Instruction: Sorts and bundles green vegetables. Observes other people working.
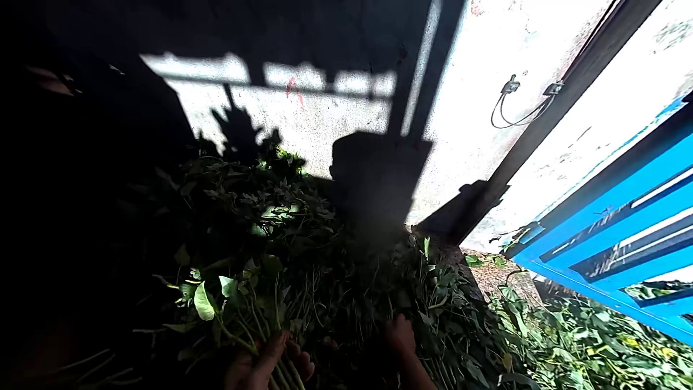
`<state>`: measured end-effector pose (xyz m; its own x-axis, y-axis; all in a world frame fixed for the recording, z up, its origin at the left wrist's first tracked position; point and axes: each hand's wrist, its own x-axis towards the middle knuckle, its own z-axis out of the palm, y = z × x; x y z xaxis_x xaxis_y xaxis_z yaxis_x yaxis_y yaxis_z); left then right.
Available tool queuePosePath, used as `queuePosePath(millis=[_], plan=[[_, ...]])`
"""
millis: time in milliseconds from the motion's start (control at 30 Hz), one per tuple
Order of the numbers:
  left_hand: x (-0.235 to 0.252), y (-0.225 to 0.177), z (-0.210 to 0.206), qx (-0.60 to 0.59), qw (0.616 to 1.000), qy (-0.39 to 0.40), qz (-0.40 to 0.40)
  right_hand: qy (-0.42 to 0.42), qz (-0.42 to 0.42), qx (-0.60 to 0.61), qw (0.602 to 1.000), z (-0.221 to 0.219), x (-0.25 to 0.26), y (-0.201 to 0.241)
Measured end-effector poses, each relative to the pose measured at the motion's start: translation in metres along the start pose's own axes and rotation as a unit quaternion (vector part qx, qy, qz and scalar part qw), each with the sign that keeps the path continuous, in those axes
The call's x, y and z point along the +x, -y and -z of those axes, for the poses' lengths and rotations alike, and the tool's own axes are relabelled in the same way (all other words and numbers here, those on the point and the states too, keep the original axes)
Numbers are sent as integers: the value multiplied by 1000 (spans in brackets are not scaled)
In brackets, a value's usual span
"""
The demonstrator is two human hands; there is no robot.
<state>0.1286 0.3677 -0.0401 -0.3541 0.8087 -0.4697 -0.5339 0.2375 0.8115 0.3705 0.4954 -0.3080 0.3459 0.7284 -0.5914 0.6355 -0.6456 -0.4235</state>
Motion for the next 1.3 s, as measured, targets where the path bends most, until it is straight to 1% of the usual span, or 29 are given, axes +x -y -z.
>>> queuePosePath(millis=[100,167,200,267,300,367,400,433,500,567,600,633,667,700,767,800,833,900,933,967,1000,1100,1167,1300], plan=[[-1,2,-1,-3,1000,6,14,26,21,41,999,8,3,1],[-3,2,-1,-5,1000,8,19,7,55,102,993,17,-14,12],[-4,2,-1,-6,1000,9,19,-11,88,152,984,23,-31,16],[-4,3,-2,-7,1000,4,20,-37,156,261,952,28,-64,17],[-3,3,-2,-7,1000,0,19,-25,166,300,939,27,-74,12],[-4,6,-3,-10,1000,-10,23,32,147,344,927,23,-86,-4],[-4,7,-3,-12,999,-10,28,43,162,355,920,24,-94,-11],[-3,8,-5,-12,999,-8,30,37,197,375,905,27,-105,-13],[1,11,-6,-15,999,-8,27,20,260,439,860,39,-133,-10],[3,15,-7,-20,999,-18,20,27,274,495,824,52,-154,-8],[5,17,-7,-17,1000,-21,14,38,267,503,821,56,-158,-9],[7,19,-7,-13,1000,-22,7,48,258,496,827,59,-161,-10],[8,20,-6,-9,1000,-20,0,56,262,483,834,63,-168,-12],[9,20,-7,-6,1000,-18,-8,59,283,475,831,68,-176,-12],[11,19,-7,-5,1000,-17,-18,79,328,486,806,79,-197,-11],[11,20,-6,-5,1000,-19,-19,96,324,496,800,80,-205,-13],[12,20,-4,-4,1000,-20,-20,114,290,502,807,78,-207,-17],[13,21,-3,-3,1000,-18,-22,131,175,460,860,63,-199,-31],[13,22,-2,-2,1000,-17,-25,135,132,421,887,55,-194,-39],[14,22,-2,-1,1000,-15,-28,140,116,397,900,48,-192,-45],[14,22,-1,2,999,-14,-31,140,120,395,900,41,-192,-51],[14,26,1,26,999,-13,-30,120,172,434,876,25,-205,-58],[14,29,0,44,999,-8,-25,115,203,452,861,17,-213,-55],[22,41,1,68,997,0,-24,138,257,453,843,9,-230,-44]])
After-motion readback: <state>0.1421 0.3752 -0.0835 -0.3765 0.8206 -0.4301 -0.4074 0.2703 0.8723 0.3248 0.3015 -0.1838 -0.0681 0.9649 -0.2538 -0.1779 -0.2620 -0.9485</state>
